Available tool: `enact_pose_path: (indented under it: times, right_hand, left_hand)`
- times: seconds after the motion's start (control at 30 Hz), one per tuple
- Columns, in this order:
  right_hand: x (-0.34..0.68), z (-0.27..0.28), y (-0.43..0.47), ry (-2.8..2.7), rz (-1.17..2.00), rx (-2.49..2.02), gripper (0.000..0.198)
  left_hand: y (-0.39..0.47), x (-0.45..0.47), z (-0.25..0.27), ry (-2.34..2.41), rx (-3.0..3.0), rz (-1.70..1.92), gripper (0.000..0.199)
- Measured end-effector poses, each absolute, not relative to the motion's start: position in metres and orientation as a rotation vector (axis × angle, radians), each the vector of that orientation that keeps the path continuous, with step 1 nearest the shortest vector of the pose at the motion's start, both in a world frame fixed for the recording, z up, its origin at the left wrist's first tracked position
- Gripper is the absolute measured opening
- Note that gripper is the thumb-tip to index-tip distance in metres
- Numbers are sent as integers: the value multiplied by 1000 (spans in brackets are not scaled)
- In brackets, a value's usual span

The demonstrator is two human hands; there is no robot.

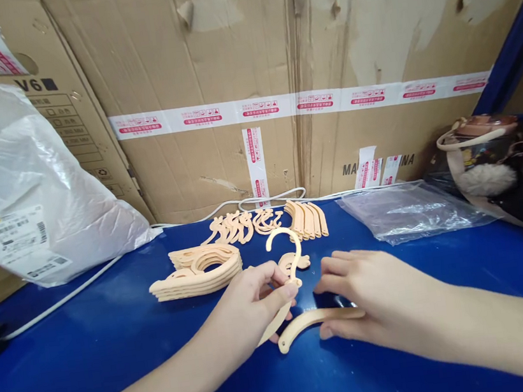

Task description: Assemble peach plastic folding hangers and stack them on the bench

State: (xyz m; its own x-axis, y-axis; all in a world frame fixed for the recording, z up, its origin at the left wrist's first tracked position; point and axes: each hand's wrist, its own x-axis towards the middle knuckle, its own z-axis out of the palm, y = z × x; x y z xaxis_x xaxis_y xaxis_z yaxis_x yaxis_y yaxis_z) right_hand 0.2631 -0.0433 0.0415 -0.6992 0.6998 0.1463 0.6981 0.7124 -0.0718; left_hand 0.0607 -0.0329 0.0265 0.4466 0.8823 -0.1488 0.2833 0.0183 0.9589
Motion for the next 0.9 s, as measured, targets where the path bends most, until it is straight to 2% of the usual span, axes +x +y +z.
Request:
enact_pose_path:
  times: [0.1, 0.2, 0.5, 0.7, 0.9]
  right_hand:
    - [261, 29, -49, -2783, 7, -978, 17]
    - [264, 23, -50, -2807, 11, -887, 25]
    - [274, 28, -46, -2705, 397, -890, 31]
    - [279, 24, -41, -2581, 455, -948, 20]
    - [277, 22, -40, -2544, 370, -971, 27]
  left_hand:
    - [-32, 63, 25, 1052, 1420, 669, 30]
    - [-33, 62, 23, 1027, 1402, 690, 31]
    - [-36, 56, 23, 1046, 1342, 708, 28]
    - [-36, 58, 21, 1051, 1382, 707, 35]
    - [-36, 57, 20, 1057, 1357, 722, 42]
